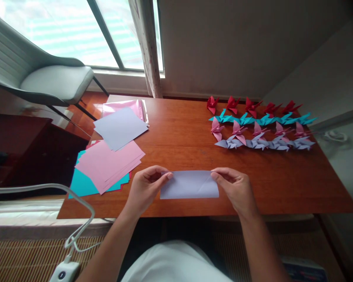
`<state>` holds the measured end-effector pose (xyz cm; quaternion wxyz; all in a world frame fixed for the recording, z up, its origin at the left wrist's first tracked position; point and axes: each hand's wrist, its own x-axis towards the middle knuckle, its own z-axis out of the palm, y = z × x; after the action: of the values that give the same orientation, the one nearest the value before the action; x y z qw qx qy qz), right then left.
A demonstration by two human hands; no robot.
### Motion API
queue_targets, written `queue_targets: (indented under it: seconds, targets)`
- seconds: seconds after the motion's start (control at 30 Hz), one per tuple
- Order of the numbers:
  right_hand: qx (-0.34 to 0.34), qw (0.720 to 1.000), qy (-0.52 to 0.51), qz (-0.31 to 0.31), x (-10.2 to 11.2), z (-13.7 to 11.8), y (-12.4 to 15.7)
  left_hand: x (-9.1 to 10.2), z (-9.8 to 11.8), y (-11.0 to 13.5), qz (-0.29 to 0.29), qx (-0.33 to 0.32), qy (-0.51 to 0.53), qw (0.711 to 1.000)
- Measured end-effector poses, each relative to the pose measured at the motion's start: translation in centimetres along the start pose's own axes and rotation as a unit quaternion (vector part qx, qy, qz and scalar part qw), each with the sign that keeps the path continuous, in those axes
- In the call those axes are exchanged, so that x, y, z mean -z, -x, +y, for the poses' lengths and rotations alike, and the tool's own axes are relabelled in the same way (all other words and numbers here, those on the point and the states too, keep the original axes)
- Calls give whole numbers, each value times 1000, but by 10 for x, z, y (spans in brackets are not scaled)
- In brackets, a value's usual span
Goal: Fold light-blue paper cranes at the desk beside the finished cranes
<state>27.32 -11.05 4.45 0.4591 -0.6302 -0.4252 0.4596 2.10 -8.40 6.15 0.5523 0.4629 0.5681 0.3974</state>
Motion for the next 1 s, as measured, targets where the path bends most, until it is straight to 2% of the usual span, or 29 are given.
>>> queue_targets:
  seconds: [0.37, 0.5, 0.6, 0.73, 0.83, 0.9, 1.0]
  targets:
    - [30, 999, 29, 2, 4, 0, 3, 0, 4, 0, -10, -16, -17, 1000]
    - [45, 998, 38, -12, 2, 10, -6, 2, -6, -7, -31, -31, -54, 998]
    - [71, 994, 76, -45, 0, 17, -18, 7, -18, -18, -59, -55, -113, 990]
    - [142, 971, 169, -91, -2, 23, -40, 11, -28, -36, -80, -108, -269, 954]
    - [212, 943, 231, -111, -5, 27, -57, 10, -31, -49, -68, -176, -394, 900]
    - [235, 932, 255, -108, -8, 30, -67, 7, -31, -56, -65, -205, -443, 870]
    - [241, 926, 275, -90, -11, 35, -75, 1, -31, -62, -42, -209, -498, 840]
